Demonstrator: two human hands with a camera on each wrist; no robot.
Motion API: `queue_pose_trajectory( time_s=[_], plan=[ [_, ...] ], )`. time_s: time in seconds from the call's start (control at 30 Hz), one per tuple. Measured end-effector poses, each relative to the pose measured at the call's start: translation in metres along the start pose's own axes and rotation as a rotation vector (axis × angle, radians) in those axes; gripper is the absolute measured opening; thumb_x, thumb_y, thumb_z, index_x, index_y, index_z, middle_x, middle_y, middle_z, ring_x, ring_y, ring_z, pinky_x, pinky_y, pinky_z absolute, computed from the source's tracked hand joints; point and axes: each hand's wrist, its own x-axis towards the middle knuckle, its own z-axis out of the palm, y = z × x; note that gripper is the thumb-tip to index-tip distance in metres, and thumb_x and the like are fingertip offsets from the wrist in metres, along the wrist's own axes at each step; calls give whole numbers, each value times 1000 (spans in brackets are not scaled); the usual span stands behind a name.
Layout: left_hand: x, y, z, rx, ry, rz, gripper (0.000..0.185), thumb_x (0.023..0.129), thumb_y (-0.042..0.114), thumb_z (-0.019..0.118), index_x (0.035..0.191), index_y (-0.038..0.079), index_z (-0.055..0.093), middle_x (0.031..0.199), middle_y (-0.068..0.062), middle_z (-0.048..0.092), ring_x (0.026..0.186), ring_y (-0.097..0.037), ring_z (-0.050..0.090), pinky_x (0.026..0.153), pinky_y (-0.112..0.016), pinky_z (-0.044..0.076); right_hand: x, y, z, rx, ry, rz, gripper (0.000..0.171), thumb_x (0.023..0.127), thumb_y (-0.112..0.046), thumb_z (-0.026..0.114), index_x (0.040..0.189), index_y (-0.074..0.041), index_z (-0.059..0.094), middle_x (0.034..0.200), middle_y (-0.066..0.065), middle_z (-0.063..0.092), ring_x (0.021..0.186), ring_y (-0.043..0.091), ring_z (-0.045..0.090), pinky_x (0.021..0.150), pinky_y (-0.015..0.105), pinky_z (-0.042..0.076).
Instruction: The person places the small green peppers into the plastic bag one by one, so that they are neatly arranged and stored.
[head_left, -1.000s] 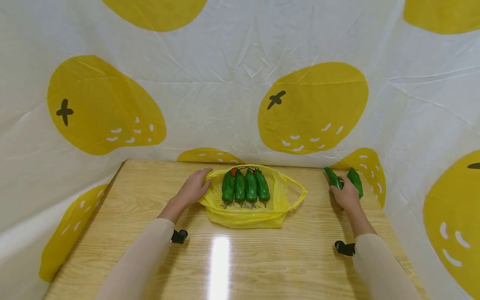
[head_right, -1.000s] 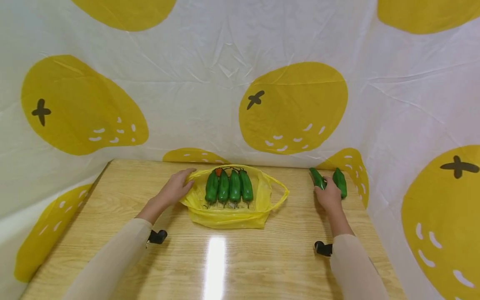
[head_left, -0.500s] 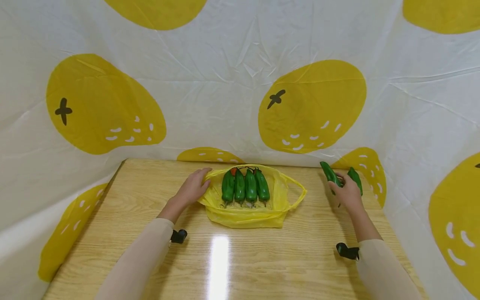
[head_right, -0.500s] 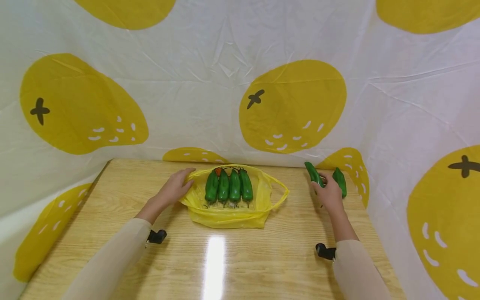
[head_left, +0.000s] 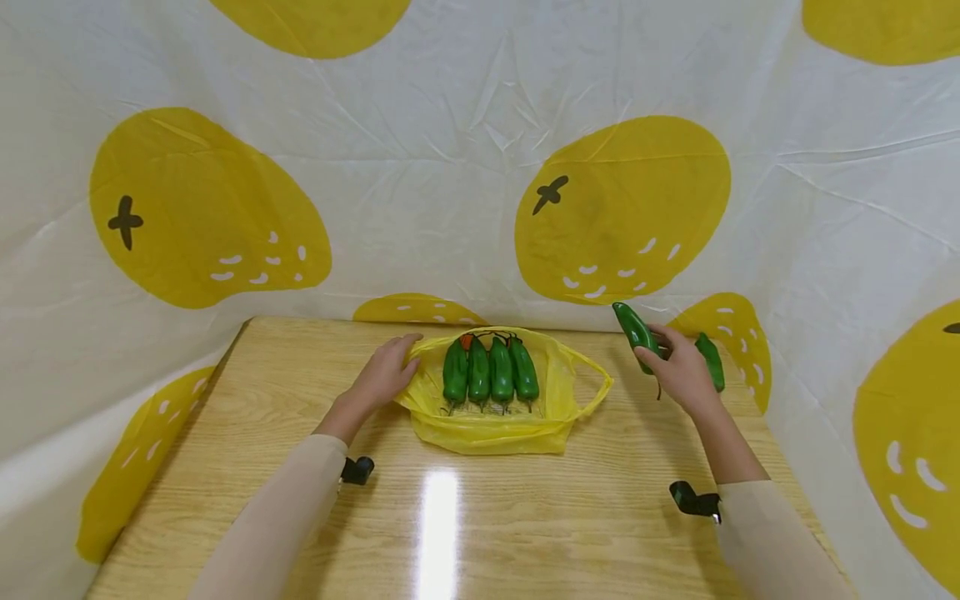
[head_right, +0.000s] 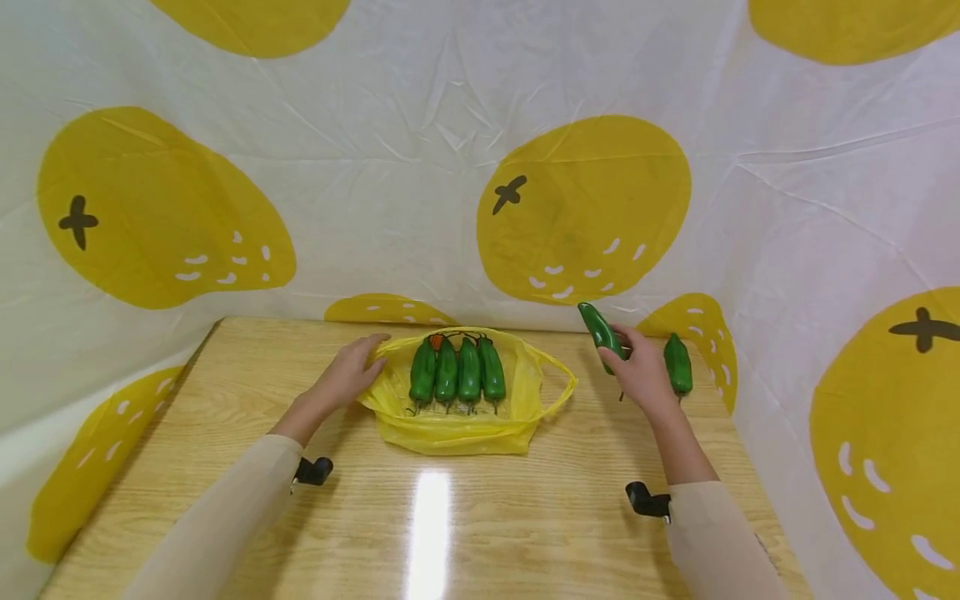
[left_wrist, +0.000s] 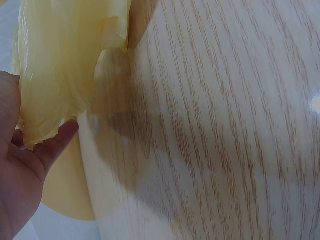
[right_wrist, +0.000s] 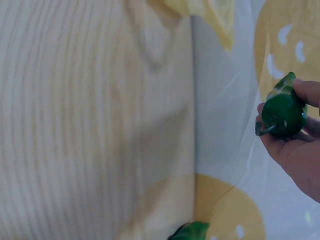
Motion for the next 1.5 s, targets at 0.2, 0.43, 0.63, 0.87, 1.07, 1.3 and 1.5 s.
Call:
queue_pose_trajectory(
  time_s=[0.2, 0.43, 0.63, 0.87, 1.07, 1.3, 1.5],
  plan=[
    [0, 0, -1, 0, 7, 10, 49, 104, 13, 61, 151, 2, 49, 144, -23, 58, 134, -41, 56, 111, -55, 48, 1, -23, 4, 18, -76, -58, 66, 107, -36, 56, 158, 1, 35, 146, 32, 51, 128, 50, 57, 92, 53, 58],
    [0, 1, -2, -18, 26, 13, 49, 104, 13, 61, 150, 1, 49, 145, -23, 58, 136, -41, 54, 112, -56, 47, 3, -45, 13, 37, -165, -111, 63, 107, -35, 58, 157, -3, 38, 142, 29, 56, 122, 46, 62, 90, 48, 60],
    [0, 2, -1, -24, 16, 22, 49, 104, 13, 61, 151, 1, 49, 145, -24, 58, 135, -42, 54, 110, -56, 48, 7, -60, 22, 109, -235, -134, 62, 107, -30, 59, 158, -2, 37, 144, 31, 53, 125, 48, 60, 93, 51, 60],
    [0, 3, -1, -15, 16, 19, 49, 104, 13, 61, 150, 1, 49, 144, -24, 58, 134, -41, 56, 110, -56, 49, 13, -71, 41, 152, -331, -161, 60, 104, -23, 65, 154, 0, 41, 138, 28, 57, 123, 45, 63, 90, 44, 62],
    [-1, 3, -2, -25, 17, 15, 49, 105, 13, 60, 150, 1, 49, 144, -24, 58, 135, -42, 55, 110, -57, 48, 17, -82, 61, 151, -429, -198, 59, 103, -20, 66, 154, -1, 44, 145, 27, 54, 129, 43, 58, 98, 49, 58],
    [0, 3, 0, -24, 20, 11, 49, 105, 15, 60, 151, 2, 49, 146, -23, 57, 136, -41, 54, 111, -56, 48, 19, -97, 82, 95, -468, -184, 59, 102, -22, 68, 153, -2, 46, 147, 23, 54, 131, 40, 56, 103, 53, 54],
    [0, 4, 0, -16, 21, 0, 49, 106, 17, 59, 151, 2, 49, 147, -22, 57, 136, -41, 55, 111, -56, 48, 22, -100, 103, 101, -477, -146, 57, 103, -22, 67, 152, -1, 46, 148, 23, 53, 134, 41, 54, 107, 53, 52]
  ],
)
